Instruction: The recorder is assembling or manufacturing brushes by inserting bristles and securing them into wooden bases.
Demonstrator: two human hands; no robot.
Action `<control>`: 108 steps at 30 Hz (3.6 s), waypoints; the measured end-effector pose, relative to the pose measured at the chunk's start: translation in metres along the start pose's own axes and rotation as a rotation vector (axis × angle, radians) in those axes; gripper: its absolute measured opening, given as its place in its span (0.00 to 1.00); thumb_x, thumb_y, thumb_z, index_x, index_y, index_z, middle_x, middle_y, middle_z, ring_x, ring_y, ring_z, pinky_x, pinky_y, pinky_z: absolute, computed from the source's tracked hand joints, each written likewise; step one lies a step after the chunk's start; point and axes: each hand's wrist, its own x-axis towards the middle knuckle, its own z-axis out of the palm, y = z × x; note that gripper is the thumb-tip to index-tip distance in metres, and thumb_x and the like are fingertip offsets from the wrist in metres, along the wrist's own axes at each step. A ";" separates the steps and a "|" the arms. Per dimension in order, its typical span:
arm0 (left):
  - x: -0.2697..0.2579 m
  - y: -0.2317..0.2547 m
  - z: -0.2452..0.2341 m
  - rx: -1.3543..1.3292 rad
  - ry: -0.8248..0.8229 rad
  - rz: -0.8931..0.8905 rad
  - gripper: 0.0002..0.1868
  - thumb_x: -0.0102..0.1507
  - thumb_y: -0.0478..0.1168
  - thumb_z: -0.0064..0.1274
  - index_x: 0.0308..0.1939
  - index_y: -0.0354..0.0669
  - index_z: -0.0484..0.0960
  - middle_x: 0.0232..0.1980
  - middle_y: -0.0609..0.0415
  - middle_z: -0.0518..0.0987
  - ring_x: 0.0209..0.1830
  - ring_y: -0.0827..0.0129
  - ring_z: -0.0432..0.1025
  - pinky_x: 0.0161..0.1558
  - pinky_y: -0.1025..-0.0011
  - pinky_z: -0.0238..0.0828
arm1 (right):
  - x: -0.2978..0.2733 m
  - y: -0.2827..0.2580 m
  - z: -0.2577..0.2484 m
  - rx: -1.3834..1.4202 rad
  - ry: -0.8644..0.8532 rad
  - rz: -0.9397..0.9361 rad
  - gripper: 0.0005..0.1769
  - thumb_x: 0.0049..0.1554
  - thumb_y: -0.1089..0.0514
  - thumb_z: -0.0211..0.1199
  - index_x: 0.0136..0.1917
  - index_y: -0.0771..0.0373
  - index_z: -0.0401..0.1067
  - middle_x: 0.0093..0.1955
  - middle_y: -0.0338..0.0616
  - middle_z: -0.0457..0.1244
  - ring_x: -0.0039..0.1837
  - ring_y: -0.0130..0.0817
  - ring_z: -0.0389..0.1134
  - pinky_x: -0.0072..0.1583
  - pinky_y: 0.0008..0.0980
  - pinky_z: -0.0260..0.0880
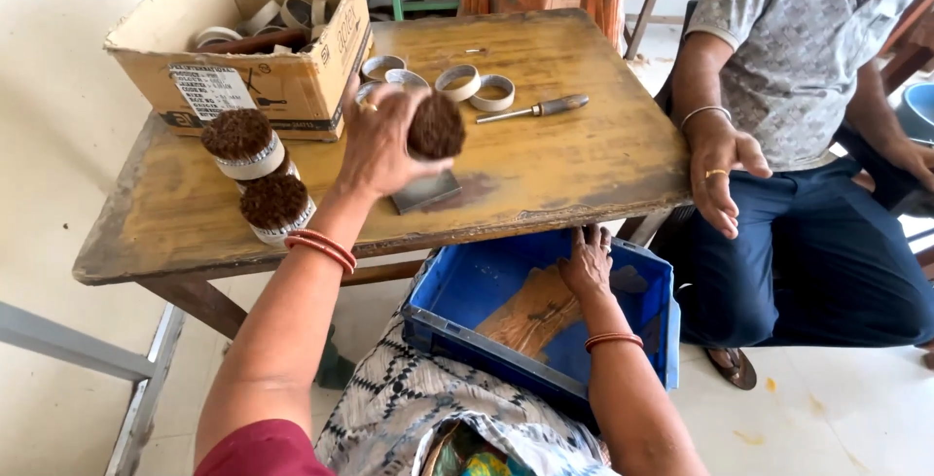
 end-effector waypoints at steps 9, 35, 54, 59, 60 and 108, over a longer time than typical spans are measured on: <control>-0.035 -0.015 0.048 -0.117 -0.030 -0.116 0.48 0.45 0.63 0.74 0.63 0.48 0.73 0.59 0.46 0.80 0.65 0.55 0.70 0.72 0.34 0.20 | -0.002 0.001 -0.002 -0.020 0.046 0.012 0.55 0.41 0.56 0.78 0.78 0.55 0.56 0.80 0.53 0.45 0.78 0.63 0.42 0.67 0.58 0.61; -0.007 0.011 0.009 -0.137 0.233 -0.066 0.51 0.50 0.69 0.72 0.68 0.46 0.72 0.59 0.48 0.79 0.71 0.50 0.67 0.78 0.38 0.22 | -0.003 0.019 0.010 0.011 0.069 -0.112 0.50 0.43 0.55 0.78 0.76 0.56 0.59 0.78 0.51 0.50 0.78 0.60 0.46 0.68 0.56 0.63; -0.077 -0.035 0.104 -0.394 0.108 -0.425 0.54 0.54 0.71 0.65 0.70 0.42 0.61 0.64 0.50 0.76 0.67 0.57 0.69 0.70 0.44 0.45 | -0.009 0.023 0.013 0.066 0.077 -0.100 0.53 0.43 0.56 0.78 0.78 0.58 0.58 0.80 0.58 0.48 0.79 0.67 0.44 0.71 0.58 0.58; -0.051 -0.024 0.081 -0.334 -0.103 -0.450 0.58 0.45 0.73 0.65 0.71 0.46 0.68 0.65 0.49 0.78 0.69 0.55 0.67 0.71 0.43 0.39 | -0.007 0.019 0.008 0.071 0.089 -0.099 0.51 0.44 0.56 0.78 0.77 0.57 0.58 0.80 0.55 0.47 0.79 0.65 0.44 0.71 0.58 0.59; -0.042 -0.025 0.074 -0.331 -0.096 -0.435 0.58 0.45 0.73 0.65 0.71 0.46 0.68 0.65 0.49 0.78 0.69 0.55 0.67 0.71 0.43 0.39 | -0.005 0.013 0.004 0.076 0.105 -0.097 0.51 0.44 0.56 0.78 0.77 0.57 0.58 0.80 0.55 0.47 0.79 0.65 0.44 0.71 0.58 0.59; -0.027 -0.022 0.039 -0.024 0.041 -0.108 0.49 0.50 0.70 0.70 0.65 0.48 0.70 0.60 0.50 0.79 0.66 0.58 0.72 0.78 0.39 0.20 | -0.010 0.015 0.007 0.101 0.063 -0.107 0.51 0.43 0.59 0.75 0.77 0.58 0.58 0.80 0.58 0.46 0.77 0.66 0.47 0.70 0.56 0.59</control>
